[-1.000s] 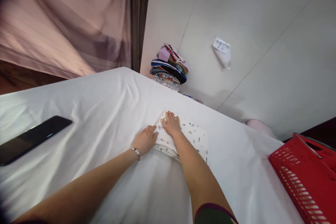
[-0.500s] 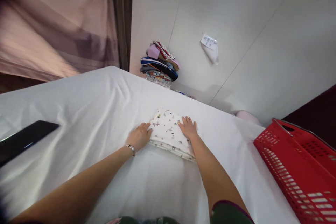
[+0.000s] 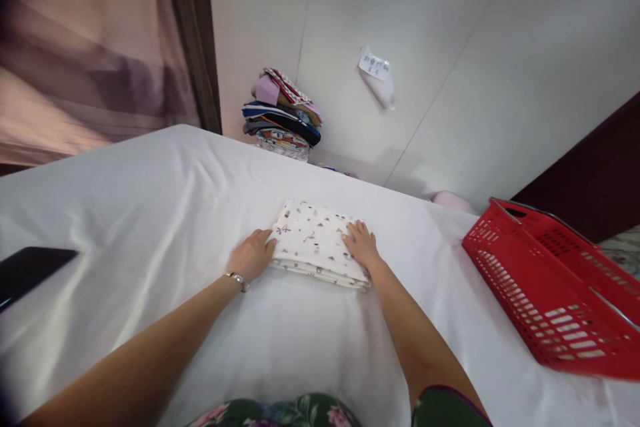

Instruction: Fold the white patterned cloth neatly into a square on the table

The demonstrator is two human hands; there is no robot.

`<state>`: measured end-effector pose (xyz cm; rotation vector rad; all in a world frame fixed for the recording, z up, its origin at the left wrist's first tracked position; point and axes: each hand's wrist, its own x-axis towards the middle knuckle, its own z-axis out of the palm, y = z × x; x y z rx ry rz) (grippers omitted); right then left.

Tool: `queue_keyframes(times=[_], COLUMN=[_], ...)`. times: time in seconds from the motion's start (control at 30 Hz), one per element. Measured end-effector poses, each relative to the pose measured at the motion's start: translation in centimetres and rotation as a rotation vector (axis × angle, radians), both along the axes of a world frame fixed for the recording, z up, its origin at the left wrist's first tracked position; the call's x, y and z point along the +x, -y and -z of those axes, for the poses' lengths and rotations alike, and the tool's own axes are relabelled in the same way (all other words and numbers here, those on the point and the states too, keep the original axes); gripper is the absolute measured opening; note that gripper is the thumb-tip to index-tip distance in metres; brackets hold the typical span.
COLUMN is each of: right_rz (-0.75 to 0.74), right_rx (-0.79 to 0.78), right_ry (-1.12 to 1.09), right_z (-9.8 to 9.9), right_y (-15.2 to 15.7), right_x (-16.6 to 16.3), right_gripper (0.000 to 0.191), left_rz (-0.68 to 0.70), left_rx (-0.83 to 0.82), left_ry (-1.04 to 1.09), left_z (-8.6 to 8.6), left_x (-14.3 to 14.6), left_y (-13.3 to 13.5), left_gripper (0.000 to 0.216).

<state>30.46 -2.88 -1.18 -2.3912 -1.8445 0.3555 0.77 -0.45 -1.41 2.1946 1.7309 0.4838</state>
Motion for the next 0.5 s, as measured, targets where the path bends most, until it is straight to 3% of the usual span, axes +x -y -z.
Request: queue_keyframes(times=[0.13,0.3,0.4,0.5], right_rz=[0.109,0.063,-0.044,-0.188], right_rx=[0.092,0.229,0.379,0.468], right_ry=[-0.151,-0.224,-0.183,-0.129], right_z=[0.4,1.4,1.5,1.4], right_y=[2.5,7.3,9.8,10.8], right_x=[0.2,-0.1,-0.7,-1.6], right_gripper=[0.057,0.057,0.052,0.042], left_rz=[0.015,-0.003,0.014,0.164], left_rx=[0.01,0.029,0.206,0.4], left_ry=[0.004,0.043,0.056,0.042], left_z=[0.1,0.7,0.4,-0.2], left_x=[0.0,-0.1,-0.2,0.0], left_y=[-0.1,-0.3,0.0,0.7], left_gripper=[0.036,0.041,0.047,0.044])
